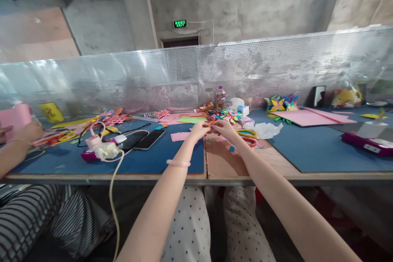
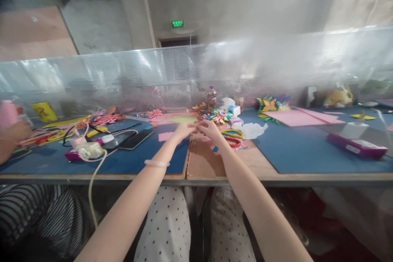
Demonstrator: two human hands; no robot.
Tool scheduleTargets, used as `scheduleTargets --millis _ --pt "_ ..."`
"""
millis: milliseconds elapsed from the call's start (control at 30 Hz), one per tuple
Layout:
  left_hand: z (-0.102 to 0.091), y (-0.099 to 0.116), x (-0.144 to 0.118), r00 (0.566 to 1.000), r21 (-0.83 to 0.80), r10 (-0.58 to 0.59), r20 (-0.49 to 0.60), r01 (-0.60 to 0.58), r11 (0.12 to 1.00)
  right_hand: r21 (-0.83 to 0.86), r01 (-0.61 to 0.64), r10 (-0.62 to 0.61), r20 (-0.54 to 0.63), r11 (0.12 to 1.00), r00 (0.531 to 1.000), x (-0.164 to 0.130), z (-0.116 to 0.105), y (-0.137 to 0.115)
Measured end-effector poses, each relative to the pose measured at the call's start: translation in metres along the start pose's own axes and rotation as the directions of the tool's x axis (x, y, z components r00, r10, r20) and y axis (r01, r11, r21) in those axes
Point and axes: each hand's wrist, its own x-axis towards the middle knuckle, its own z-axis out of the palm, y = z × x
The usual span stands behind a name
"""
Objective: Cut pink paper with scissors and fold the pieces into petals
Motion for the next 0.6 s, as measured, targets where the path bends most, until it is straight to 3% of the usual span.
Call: scheduleTargets --millis 600 --pt "-0.0016 -0.0019 0.0018 0.999 0.011 0.028 -0.029 -0.027 1.0 -0.001 0.052 -0.052 -0.001 0.999 0.999 0.0046 0.0022 0.0082"
